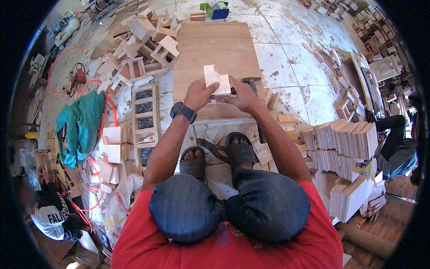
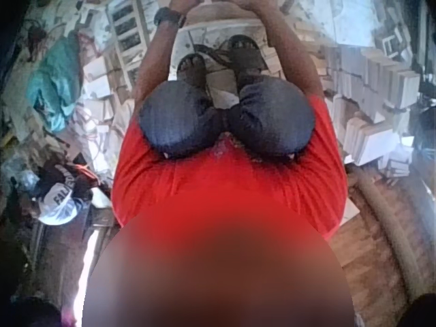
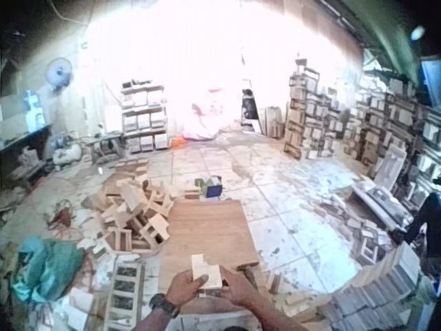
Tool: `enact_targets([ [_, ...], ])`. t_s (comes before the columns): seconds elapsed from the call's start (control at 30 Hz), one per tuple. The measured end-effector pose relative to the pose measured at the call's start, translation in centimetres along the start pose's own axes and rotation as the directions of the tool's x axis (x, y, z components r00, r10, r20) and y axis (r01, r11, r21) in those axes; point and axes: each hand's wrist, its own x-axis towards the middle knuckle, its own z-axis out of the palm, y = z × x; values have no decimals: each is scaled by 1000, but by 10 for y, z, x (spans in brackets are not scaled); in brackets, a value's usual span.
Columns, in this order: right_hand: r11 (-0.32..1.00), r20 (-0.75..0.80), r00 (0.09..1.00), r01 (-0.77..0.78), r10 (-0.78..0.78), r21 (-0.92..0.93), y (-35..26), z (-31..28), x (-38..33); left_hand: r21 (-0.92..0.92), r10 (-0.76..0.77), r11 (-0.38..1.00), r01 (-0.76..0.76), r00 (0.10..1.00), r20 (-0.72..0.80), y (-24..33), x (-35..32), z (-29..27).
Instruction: The person assembles small wooden furniture pieces by hand, using a hammer to drive nails into the joints. They repeatedly pick up wooden parts, align them, and hammer nails to secure the structure.
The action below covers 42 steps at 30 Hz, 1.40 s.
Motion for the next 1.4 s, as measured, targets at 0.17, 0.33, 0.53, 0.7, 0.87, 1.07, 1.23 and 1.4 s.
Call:
enact_targets([
  [0.17, 998, -1, 998, -59, 59, 12, 1, 0, 1, -89, -51, 995, 53, 998, 29, 6, -3, -1],
  [0.33, 1000, -38, 999, -3, 2, -23, 15, 8, 3, -109, -92, 989, 99, 994, 65, 6, -5, -3],
  [0.53, 1000, -37, 999, 27, -27, -4, 21, 9, 3, -104, -68, 992, 75, 995, 74, 5, -3, -7],
  [0.7, 999, -48, 998, 33, -33, -1, 13, 6, 1, -141, -86, 985, 100, 991, 98, 3, -1, -7],
  [0.87, 999, -39, 998, 49, -50, -14, 11, 4, 1, -92, -98, 990, 105, 992, 80, 0, 2, -6],
  [1.07, 999, -39, 999, -5, 3, -42, 15, 6, 2, -125, -88, 988, 96, 994, 72, 0, 2, -8],
  [1.23, 1000, -40, 999, 20, -19, 20, 16, 7, 3, -149, -70, 985, 83, 994, 88, 1, 0, -7],
  [1.4, 999, -39, 999, 25, -23, 45, 16, 7, 2, -84, -107, 990, 113, 992, 68, 3, 1, -8],
])
